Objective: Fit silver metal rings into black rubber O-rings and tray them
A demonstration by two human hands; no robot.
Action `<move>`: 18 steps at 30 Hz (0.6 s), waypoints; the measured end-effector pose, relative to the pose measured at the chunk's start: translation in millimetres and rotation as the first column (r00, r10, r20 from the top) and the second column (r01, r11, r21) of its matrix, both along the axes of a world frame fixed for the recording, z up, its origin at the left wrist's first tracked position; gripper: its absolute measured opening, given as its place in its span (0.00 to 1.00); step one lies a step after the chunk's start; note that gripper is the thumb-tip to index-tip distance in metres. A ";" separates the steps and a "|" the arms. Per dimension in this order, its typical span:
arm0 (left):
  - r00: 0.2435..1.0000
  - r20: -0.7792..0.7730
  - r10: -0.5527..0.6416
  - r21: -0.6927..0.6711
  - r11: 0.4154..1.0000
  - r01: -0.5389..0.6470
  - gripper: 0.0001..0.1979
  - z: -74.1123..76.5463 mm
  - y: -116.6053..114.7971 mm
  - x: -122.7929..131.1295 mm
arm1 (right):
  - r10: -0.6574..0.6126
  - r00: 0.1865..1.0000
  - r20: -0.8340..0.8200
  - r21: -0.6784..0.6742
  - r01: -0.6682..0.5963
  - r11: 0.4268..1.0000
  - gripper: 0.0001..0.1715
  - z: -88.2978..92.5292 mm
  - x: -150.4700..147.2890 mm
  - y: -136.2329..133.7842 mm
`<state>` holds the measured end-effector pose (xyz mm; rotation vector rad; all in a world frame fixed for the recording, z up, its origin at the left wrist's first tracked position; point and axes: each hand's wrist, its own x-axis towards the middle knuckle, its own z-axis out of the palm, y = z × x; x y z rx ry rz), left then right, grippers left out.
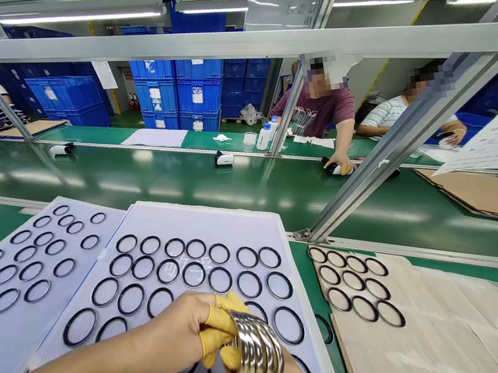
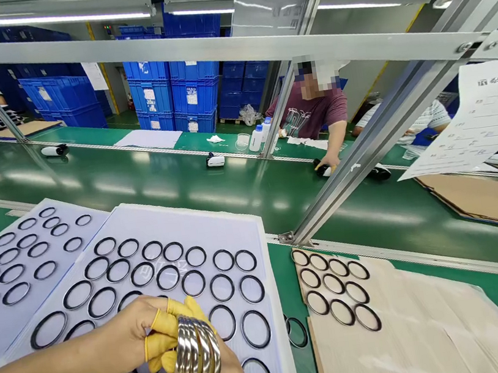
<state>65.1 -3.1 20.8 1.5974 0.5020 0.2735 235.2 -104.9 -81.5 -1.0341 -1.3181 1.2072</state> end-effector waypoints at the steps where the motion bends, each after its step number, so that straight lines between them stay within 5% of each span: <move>1: 1.000 -0.006 0.004 0.028 1.000 -0.004 0.13 0.9 0.3 -1.3 | 0.024 1.000 0.011 0.008 -0.024 1.000 0.26 -3.1 2.2 -1.9; 5: 0.999 -0.027 0.040 -0.034 0.999 -0.041 0.09 -3.9 2.9 -3.6 | 0.100 0.995 -0.013 -0.092 -0.101 0.991 0.31 -15.4 4.3 -8.9; 11: 0.995 -0.093 -0.025 -0.426 0.905 -0.017 0.11 -27.9 2.0 6.4 | 0.142 0.988 -0.055 -0.335 -0.153 0.930 0.36 -34.2 -11.0 -10.6; 18: 0.990 -0.131 -0.043 -0.498 0.867 -0.029 0.15 -32.7 -2.3 11.7 | 0.106 0.994 0.003 -0.443 -0.093 0.892 0.23 -59.7 -11.4 -18.7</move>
